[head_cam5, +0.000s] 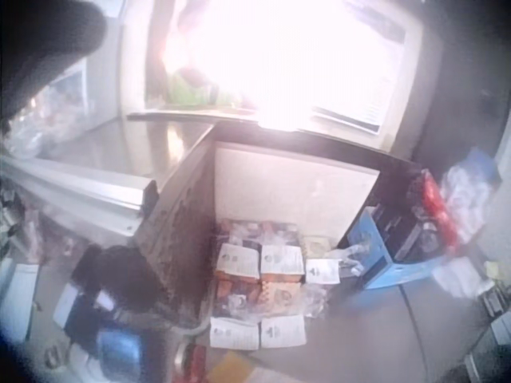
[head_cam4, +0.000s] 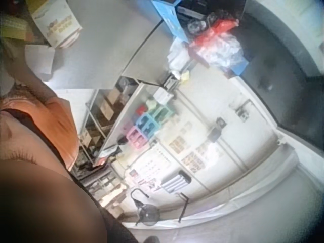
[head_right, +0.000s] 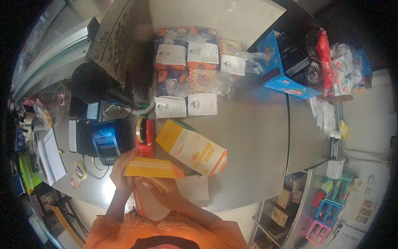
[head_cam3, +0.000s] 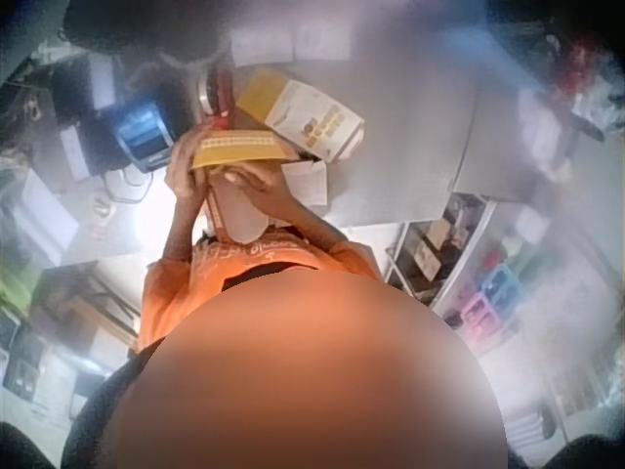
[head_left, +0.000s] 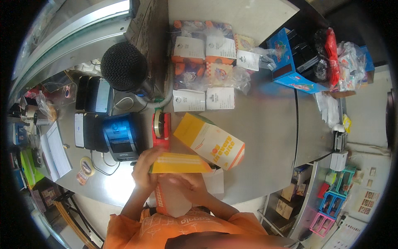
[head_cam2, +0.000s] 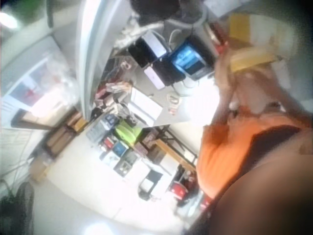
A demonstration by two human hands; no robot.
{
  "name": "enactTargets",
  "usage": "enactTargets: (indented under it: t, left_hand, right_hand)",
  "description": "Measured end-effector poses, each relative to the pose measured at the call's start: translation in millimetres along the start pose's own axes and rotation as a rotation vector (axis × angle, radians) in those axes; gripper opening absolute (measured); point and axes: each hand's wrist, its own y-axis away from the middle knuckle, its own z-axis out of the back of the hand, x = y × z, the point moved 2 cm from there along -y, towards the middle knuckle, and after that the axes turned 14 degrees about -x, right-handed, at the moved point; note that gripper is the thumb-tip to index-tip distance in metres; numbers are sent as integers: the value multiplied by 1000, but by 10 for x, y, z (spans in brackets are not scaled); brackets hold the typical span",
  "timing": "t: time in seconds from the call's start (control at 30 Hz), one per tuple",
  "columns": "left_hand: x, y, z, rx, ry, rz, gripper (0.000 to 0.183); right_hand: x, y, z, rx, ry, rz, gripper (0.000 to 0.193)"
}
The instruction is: The person assembles small rectangular cardboard boxes at a counter. They fold the flaps, tuck the tabs, and seal each box with adhesive tape, then place the finished boxes into a larger white cardboard box.
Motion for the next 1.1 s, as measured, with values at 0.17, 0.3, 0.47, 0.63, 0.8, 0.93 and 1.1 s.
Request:
enactTargets:
  t: [0.17, 0.3, 0.47, 0.63, 0.8, 0.93, 1.1]
  left_hand:
    - [10, -29, -3, 25, 0, 21, 37]
    - [-14, -27, -71, 170, 94, -31, 43]
    - [-51, -17, -138, 188, 176, 33, 43]
    - [-56, 14, -170, 195, 141, 49, 40]
    - [-9, 52, -192, 167, 134, 34, 47]
    - [13, 51, -219, 110, 84, 109, 30]
    - [-4, 27, -205, 75, 131, 173, 21]
  right_hand:
    - [-3, 3, 20, 9, -1, 71, 23]
    - [-24, -4, 59, -27, 12, 38, 20]
    - [-56, 1, 50, -5, 14, 62, 20]
    - [-159, 35, 33, -41, -62, -43, 21]
    - [-267, 108, 75, -62, -49, -78, 21]
    - [-314, 110, 89, -51, -126, -105, 22]
    - [-313, 92, 116, -51, -153, -140, 22]
